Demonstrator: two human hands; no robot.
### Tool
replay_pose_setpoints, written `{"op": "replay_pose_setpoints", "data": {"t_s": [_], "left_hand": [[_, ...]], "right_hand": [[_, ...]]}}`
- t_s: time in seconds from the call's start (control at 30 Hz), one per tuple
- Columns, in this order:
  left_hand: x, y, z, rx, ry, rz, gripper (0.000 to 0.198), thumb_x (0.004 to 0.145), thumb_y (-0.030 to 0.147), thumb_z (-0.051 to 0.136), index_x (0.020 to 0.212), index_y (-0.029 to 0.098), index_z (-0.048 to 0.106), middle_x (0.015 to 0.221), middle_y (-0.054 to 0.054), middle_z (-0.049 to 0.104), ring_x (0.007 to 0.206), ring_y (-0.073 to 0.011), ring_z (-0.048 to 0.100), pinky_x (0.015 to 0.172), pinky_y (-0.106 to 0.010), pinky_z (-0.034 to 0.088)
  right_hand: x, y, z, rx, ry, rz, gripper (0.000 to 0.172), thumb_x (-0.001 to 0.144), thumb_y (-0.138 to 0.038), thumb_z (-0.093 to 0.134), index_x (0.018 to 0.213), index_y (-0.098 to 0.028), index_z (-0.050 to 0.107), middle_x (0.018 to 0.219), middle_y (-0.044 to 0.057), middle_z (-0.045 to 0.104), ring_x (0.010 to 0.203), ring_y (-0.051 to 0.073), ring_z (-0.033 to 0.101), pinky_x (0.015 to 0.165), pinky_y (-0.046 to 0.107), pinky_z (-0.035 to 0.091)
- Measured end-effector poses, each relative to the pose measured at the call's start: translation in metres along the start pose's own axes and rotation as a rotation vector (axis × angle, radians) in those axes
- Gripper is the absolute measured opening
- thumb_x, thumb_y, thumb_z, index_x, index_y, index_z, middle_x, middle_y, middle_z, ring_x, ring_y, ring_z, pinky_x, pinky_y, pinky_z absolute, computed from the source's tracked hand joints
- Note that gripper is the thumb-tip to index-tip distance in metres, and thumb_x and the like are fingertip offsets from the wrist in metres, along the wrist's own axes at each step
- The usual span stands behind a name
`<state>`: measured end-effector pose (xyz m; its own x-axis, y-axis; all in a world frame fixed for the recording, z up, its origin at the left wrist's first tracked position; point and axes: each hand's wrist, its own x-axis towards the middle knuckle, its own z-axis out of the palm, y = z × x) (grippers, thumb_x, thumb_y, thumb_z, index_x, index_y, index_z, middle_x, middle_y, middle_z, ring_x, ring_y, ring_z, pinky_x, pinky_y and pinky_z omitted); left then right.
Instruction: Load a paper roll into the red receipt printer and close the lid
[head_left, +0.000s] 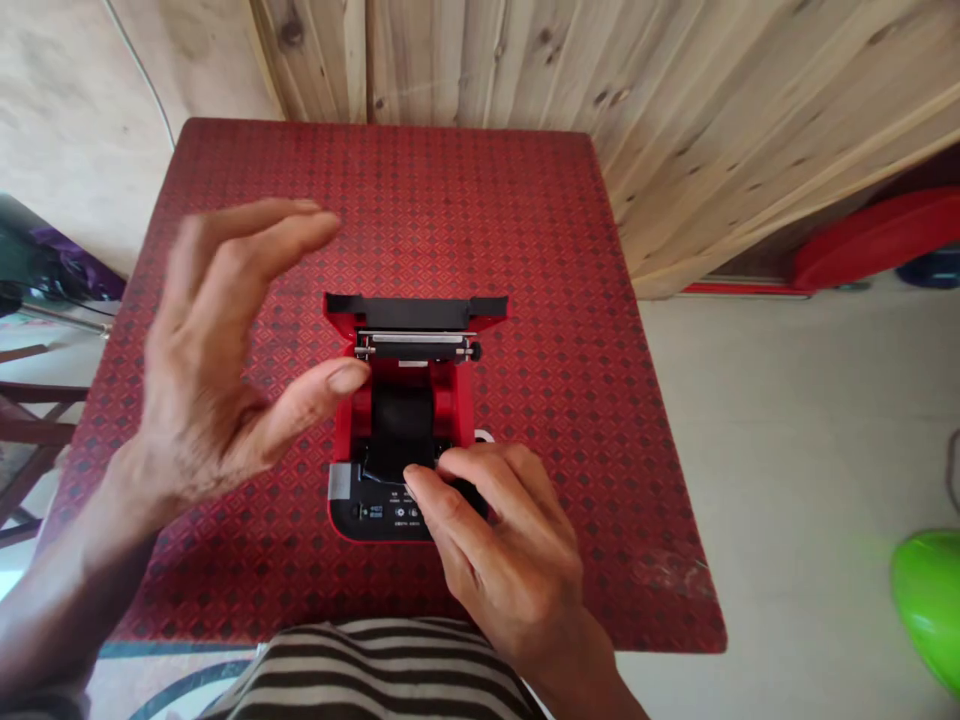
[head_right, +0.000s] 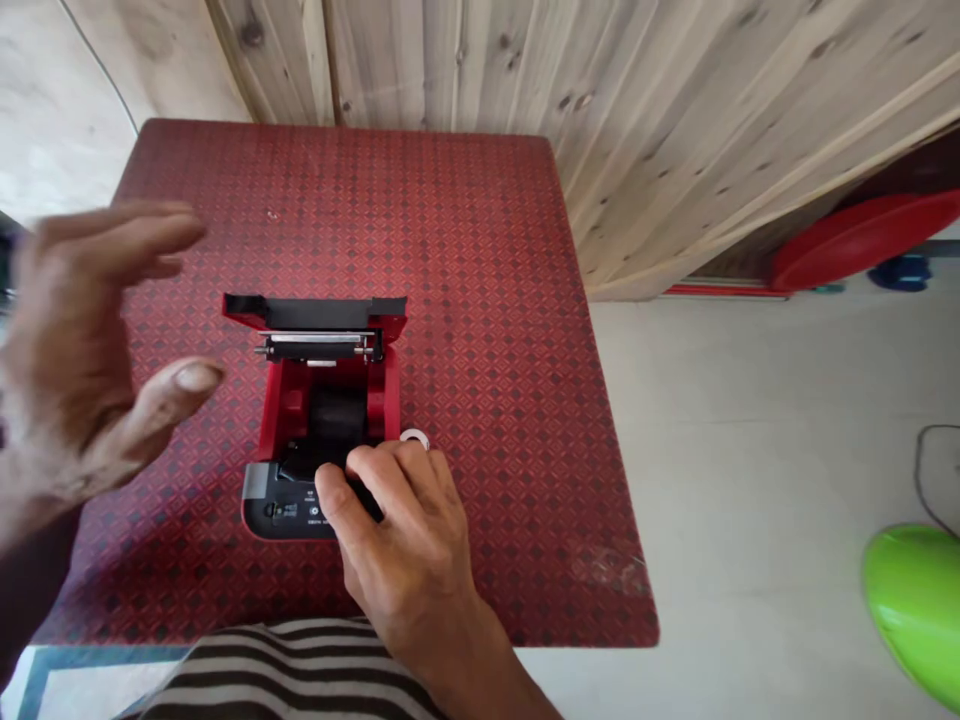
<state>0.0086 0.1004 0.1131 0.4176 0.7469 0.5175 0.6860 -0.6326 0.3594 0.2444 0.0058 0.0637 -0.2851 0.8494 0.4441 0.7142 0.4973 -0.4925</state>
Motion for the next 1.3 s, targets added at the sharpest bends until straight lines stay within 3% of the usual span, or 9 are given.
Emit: {"op": "replay_pose_setpoints", "data": {"t_s": [0.07,0.2,0.43,0.57,0.73,1.1,1.23,1.3], "left_hand": [[0.009,-0.006,0.011,-0.149,-0.142,0.019,0.072,0.106,0.057,0.052,0.162,0.014,0.035,0.149,-0.014,0.060,0.138,-0.0257,0.059,0.118,-0.047,0.051],[0.001,-0.002,0.020,-0.224,-0.153,0.049,0.073,0.104,0.066,0.049,0.152,0.011,0.050,0.134,-0.016,0.070,0.122,-0.0235,0.068,0.106,-0.039,0.057],[-0.040,0.016,0.018,-0.161,-0.224,0.162,0.066,0.104,0.068,0.045,0.145,0.017,0.058,0.132,-0.016,0.071,0.122,-0.0285,0.070,0.100,-0.045,0.057],[-0.054,0.019,0.027,-0.125,-0.205,0.201,0.063,0.104,0.065,0.048,0.145,0.018,0.059,0.131,-0.017,0.072,0.123,-0.0329,0.070,0.101,-0.050,0.059],[-0.063,0.020,0.037,-0.123,-0.153,0.223,0.071,0.099,0.070,0.055,0.143,0.015,0.061,0.125,-0.018,0.074,0.121,-0.0336,0.071,0.099,-0.049,0.059],[-0.072,0.021,0.044,-0.082,-0.145,0.221,0.077,0.096,0.075,0.056,0.141,0.012,0.061,0.128,-0.020,0.071,0.126,-0.0354,0.067,0.105,-0.051,0.056],[-0.081,0.023,0.041,-0.112,-0.148,0.179,0.071,0.101,0.070,0.051,0.143,0.013,0.060,0.136,-0.020,0.066,0.132,-0.0345,0.064,0.110,-0.052,0.055],[-0.093,0.025,0.038,-0.109,-0.071,0.114,0.068,0.102,0.068,0.050,0.146,0.017,0.059,0.140,-0.019,0.063,0.131,-0.0354,0.064,0.107,-0.054,0.057]], "right_hand": [[-0.003,-0.001,0.001,-0.024,0.018,-0.015,0.022,0.097,-0.005,0.062,0.109,-0.018,0.076,0.095,0.009,0.075,0.089,0.021,0.063,0.080,0.037,0.054],[-0.005,-0.004,0.001,-0.043,0.028,-0.021,0.023,0.098,-0.007,0.061,0.111,-0.018,0.076,0.095,0.009,0.076,0.090,0.021,0.066,0.080,0.038,0.055],[-0.007,-0.005,0.000,-0.048,0.023,-0.018,0.025,0.097,-0.005,0.061,0.112,-0.017,0.077,0.094,0.009,0.076,0.093,0.022,0.068,0.085,0.039,0.058],[-0.009,-0.004,0.002,-0.038,0.046,-0.024,0.024,0.097,-0.006,0.062,0.114,-0.017,0.075,0.097,0.009,0.077,0.094,0.022,0.068,0.084,0.039,0.058],[-0.010,-0.003,0.004,-0.043,0.031,-0.018,0.026,0.099,-0.007,0.060,0.118,-0.019,0.073,0.098,0.008,0.077,0.096,0.022,0.068,0.086,0.039,0.056],[-0.006,-0.005,0.003,-0.060,0.040,-0.043,0.026,0.096,-0.008,0.066,0.120,-0.018,0.073,0.096,0.008,0.077,0.091,0.022,0.070,0.084,0.039,0.057],[-0.009,-0.001,-0.005,-0.069,0.127,0.018,0.037,0.095,-0.011,0.072,0.130,-0.023,0.070,0.097,0.006,0.078,0.089,0.022,0.071,0.084,0.039,0.058],[-0.015,0.008,-0.009,-0.081,0.198,0.062,0.041,0.093,-0.009,0.073,0.131,-0.025,0.070,0.098,0.006,0.078,0.088,0.023,0.071,0.083,0.039,0.058]]}}
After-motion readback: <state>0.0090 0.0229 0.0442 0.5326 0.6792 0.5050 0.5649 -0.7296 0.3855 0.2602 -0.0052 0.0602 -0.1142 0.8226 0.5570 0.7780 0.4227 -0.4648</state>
